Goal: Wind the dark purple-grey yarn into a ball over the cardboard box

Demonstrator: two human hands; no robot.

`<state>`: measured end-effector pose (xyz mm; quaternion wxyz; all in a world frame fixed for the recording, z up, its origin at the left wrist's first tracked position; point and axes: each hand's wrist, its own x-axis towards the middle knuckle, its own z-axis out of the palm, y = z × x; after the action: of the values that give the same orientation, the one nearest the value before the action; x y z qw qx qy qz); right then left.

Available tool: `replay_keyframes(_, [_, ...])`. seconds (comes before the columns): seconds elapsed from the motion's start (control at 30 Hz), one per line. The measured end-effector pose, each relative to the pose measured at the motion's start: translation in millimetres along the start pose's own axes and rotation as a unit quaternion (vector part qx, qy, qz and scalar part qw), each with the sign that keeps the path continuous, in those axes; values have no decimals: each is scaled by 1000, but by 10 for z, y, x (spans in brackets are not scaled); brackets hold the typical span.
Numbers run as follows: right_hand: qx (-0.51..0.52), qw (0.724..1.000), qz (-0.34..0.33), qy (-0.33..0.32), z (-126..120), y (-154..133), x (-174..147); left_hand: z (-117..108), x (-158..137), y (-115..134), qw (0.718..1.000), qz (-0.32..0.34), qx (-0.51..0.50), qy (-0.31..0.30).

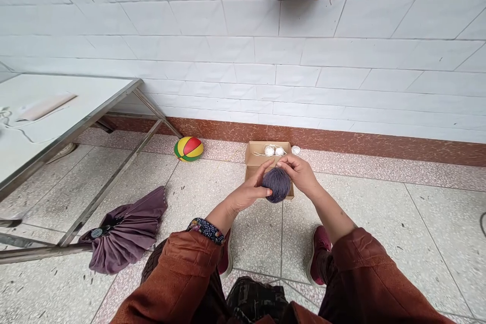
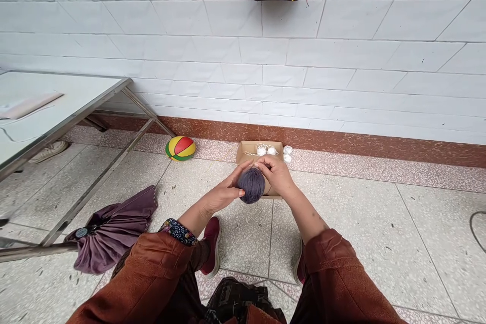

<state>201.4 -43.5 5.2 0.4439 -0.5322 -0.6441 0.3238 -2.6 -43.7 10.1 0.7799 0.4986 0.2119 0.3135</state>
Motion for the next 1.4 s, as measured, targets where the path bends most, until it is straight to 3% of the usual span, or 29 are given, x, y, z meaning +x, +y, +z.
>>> replay_keyframes(0.1, [-24,999,21,-15,56,28,-5,0,-7,13,997,5,-69,43])
replay_keyframes(0.27, [-51,996,-4,-79,124,22,-47,-65,66,7,972,21,-138,191])
replay_keyframes(0.4, [-24,987,-27,-155,111,-71,-87,-118,127,0,954,12,-104,281])
replay_keyframes(0.53, [56,982,2,-182,44,-191,-127,-148,158,-67,948,-6,-7,318])
replay_keyframes(0.63, [125,980,27,-155,-21,-234,-136,-149,164,-134,952,-4,100,290])
replay_keyframes(0.73, [142,984,40,-99,-72,-212,-106,-116,133,-153,968,-20,163,191])
replay_keyframes(0.87, [129,990,55,-21,-84,-100,-42,-26,50,-68,988,-52,141,22])
replay_keyframes(0.93, [114,991,62,-3,-69,-46,-22,10,17,-13,993,-49,101,-20])
replay_keyframes(1.07, [95,994,53,-9,-44,-35,-24,12,-4,-1,998,-43,39,0])
replay_keyframes(1.23, [114,993,13,-14,-72,-133,-43,-58,-4,-154,990,-119,62,53])
replay_keyframes(1.4, [74,997,13,16,-82,-71,-14,-41,-33,-149,985,-130,112,-5])
